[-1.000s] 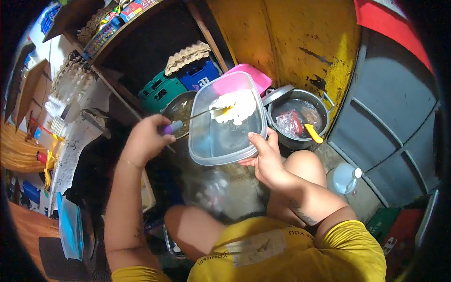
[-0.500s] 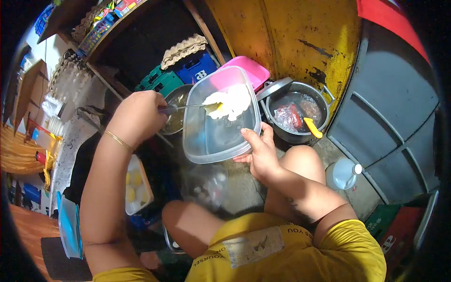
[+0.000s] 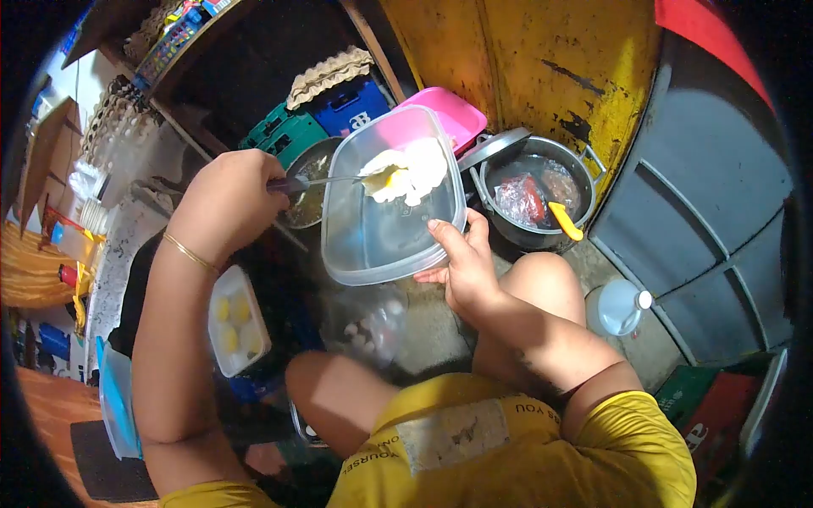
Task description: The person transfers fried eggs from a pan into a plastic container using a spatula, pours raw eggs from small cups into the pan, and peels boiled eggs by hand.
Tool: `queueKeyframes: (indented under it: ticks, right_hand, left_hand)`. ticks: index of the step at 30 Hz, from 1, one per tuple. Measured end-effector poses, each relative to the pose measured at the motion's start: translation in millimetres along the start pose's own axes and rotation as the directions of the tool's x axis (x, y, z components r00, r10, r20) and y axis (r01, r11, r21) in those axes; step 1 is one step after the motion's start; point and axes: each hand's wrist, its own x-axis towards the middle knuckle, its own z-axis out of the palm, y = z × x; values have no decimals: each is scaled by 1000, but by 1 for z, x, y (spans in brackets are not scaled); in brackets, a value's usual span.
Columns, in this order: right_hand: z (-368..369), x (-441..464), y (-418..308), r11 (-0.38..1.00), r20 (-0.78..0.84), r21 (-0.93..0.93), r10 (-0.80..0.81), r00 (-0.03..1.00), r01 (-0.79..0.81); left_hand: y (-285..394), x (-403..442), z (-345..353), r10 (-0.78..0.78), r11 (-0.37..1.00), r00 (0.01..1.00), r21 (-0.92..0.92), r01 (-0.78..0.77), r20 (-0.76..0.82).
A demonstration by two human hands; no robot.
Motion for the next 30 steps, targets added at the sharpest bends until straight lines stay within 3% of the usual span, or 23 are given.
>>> queueKeyframes:
  ticks: [8,12,14,17,18,19,20,21,23,24,26,30]
  right_hand:
    - [0,-1,-6,999,-14,8,38,999,-38]
    - [0,-1,-8,999,-10,13,32,999,-32]
    - [-1,-1,-7,1000,7,6,30,1000,-30]
    - [-5,0,-5,998,60,7,64,996,-65]
    - [-4,0,-2,999,34,-2,48,998,-48]
    - [-6,1,0,998,70,-19,53,996,-52]
    - [-8,4,3,997,122,-40,70,990,-66]
    - [-5,2,7,994,94,-34,109,990,-106]
    - [-7,7,7,972,101,-26,236,966,-235]
    - [-7,9,9,948,121,-15,317,941,-318]
    - [14,-2,8,961,136,-102,270,953,-258]
    - [38,-23,4,951,165,-185,279,946,-248]
  left_hand:
    - [-18,-39,-24,23,996,997,-83,-16,79]
    - [-45,-86,-21,-182,938,983,-300,175,7]
    - [-54,-108,-6,-355,803,933,-529,276,-52]
    - [-63,-133,35,-438,782,886,-551,290,-155]
    - [-72,-141,66,-426,736,879,-647,199,-214]
    - [-68,-146,82,-499,608,856,-757,239,-131]
    - [-67,-151,108,-467,756,832,-623,200,-300]
    - [-59,-156,123,-522,734,806,-628,256,-281]
    - [-50,-165,147,-505,730,765,-670,133,-399]
    - [-45,-174,153,-571,700,732,-686,198,-371]
    - [-47,-192,161,-661,635,672,-726,264,-334]
    - [-56,-220,150,-639,648,689,-722,242,-342]
